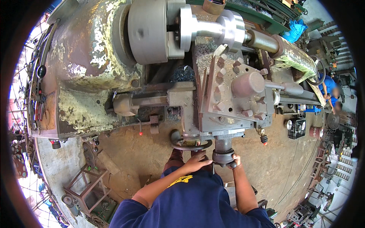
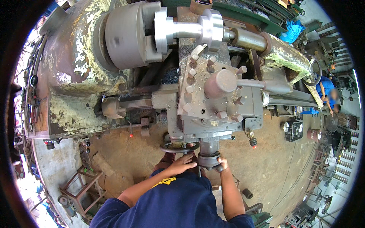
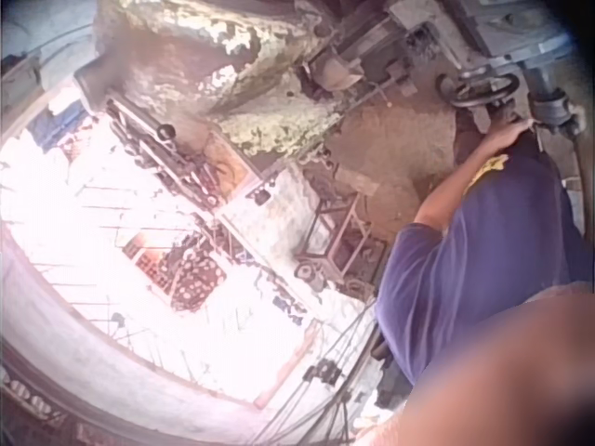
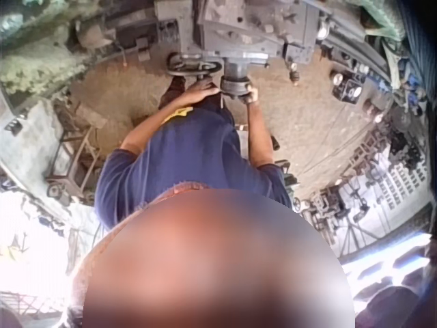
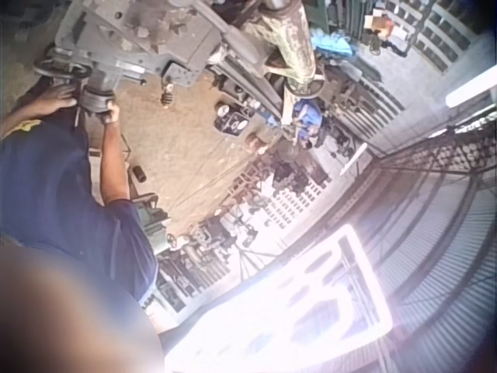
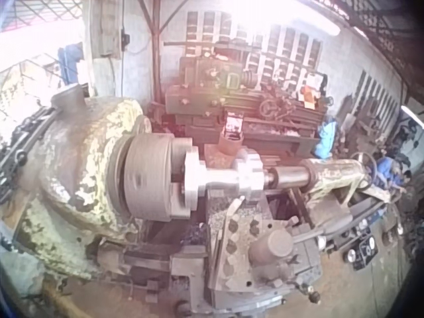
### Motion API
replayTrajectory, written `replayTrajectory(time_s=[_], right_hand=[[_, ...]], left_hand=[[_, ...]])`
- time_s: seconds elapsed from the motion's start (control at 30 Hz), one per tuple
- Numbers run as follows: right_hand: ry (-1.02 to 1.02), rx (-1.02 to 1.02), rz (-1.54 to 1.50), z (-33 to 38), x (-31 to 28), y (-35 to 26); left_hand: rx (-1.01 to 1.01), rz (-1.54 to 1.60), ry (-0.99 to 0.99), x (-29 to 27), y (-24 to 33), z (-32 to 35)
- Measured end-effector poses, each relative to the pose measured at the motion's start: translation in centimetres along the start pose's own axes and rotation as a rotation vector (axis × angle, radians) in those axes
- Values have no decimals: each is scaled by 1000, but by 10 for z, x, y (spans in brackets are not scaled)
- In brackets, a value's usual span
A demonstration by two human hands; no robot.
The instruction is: The person operates a metal lathe, turning handwheels to adjust the tool carriage and cross-slide while a cylindrical metal workpiece rotates in the chuck. The person repeatedly repositions the cutting tool and monitors the machining process without removing the finished part.
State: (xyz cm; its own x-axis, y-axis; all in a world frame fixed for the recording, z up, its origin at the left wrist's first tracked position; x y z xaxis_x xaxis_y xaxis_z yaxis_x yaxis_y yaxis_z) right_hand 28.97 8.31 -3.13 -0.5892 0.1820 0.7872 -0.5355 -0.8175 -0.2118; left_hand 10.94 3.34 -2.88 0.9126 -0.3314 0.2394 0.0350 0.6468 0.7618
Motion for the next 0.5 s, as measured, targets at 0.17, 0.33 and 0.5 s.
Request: replayTrajectory(time_s=[0.17, 0.33, 0.5], right_hand=[[15, 18, -13, 2, 0, 1], [13, 14, 4, 2, 16, -3], [202, -125, 444, 14, 44, -26]], left_hand=[[48, 177, -64, 20, 13, -13], [-16, 79, -101, 4, -13, 8], [-132, 833, 291, -51, -45, 53]])
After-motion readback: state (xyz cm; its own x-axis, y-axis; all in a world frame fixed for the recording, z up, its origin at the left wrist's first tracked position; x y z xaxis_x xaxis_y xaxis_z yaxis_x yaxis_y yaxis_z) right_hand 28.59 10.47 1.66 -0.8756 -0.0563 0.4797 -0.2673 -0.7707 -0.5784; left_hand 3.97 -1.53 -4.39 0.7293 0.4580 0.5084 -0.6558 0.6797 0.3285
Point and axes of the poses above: each hand's wrist, its own z-axis away from the middle knuckle, its own x-axis out of the palm, y = z × x, the point moved 8 cm from there along -z, towards the middle knuckle, and after that the axes turned 9 degrees about -z, right-handed, at the moved point
